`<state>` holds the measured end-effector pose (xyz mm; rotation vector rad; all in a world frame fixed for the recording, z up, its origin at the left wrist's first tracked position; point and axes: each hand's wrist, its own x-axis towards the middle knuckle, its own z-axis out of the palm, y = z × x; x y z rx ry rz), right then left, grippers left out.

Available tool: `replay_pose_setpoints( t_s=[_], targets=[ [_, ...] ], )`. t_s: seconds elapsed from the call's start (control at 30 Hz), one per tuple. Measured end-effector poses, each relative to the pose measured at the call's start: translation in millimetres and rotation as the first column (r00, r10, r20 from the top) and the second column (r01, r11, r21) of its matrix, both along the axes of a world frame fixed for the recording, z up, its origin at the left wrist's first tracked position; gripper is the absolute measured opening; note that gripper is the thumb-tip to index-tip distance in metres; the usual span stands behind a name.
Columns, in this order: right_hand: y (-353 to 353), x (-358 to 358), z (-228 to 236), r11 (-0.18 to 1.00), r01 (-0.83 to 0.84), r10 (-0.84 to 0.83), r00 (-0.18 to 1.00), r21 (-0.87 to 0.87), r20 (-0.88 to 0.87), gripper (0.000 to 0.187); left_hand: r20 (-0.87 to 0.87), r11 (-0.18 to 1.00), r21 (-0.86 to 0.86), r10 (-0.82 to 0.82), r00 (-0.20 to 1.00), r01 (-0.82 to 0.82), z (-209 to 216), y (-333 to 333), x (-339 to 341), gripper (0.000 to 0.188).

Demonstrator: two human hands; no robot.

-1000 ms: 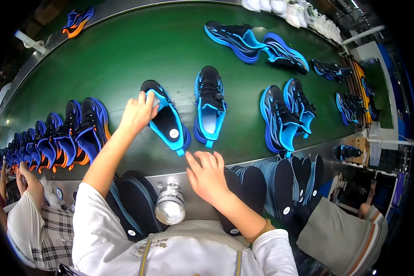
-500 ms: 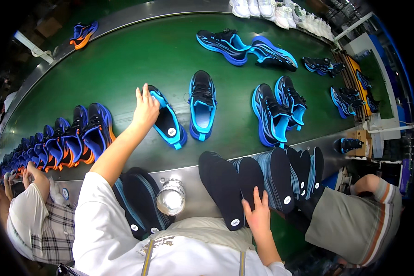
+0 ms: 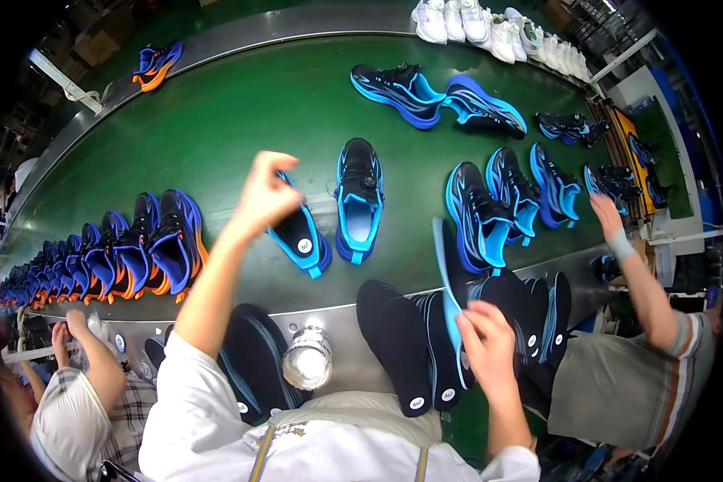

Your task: The person places insoles into a series of shoes on a conveyor belt by hand, handling each shoe one at a time and smoothing the insoles inside.

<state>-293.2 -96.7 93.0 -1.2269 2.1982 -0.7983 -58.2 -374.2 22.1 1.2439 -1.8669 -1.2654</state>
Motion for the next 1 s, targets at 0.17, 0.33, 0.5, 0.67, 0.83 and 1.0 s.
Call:
replay_pose_setpoints(
  t_s=[0.17,0.33,0.5,0.67,0.83,1.0],
  targets=[
    [-108.2,-10.2,0.3,0.953,-0.262,0.189,0.906,0.151,0.378,0.019,0.358,0.796,-0.385,-0.338,0.870,0.467,-53.7,7.6,-61.7,0.073],
    [-168.4,-3.2,-28.3,0.874,-0.332,0.104,0.841,0.355,0.531,0.020,0.168,0.997,-0.083,0.016,0.986,-0.002,-63.1,-7.9,-80.1,0.048],
    [-189.7,20.4,-58.5,0.862,-0.426,0.166,0.750,0.274,0.640,0.017,0.261,0.989,0.069,0.111,0.959,-0.134,-55.0,-5.7,-89.7,0.046],
    [-198.3,12.9,-62.5,0.859,-0.393,0.222,0.864,0.330,0.452,0.015,0.175,0.977,-0.041,0.211,0.962,-0.207,-66.5,1.5,-81.9,0.041],
    [-182.8,8.4,-115.7,0.731,-0.629,0.681,0.699,0.265,-0.218,0.016,-0.135,0.939,0.329,-0.061,0.989,0.103,-67.9,-2.5,-69.5,0.034],
    [-175.6,25.0,-132.9,0.704,-0.608,0.710,0.611,0.367,-0.351,0.018,-0.136,0.929,0.263,-0.233,0.963,0.262,-66.7,-10.0,-70.7,0.033]
  ],
)
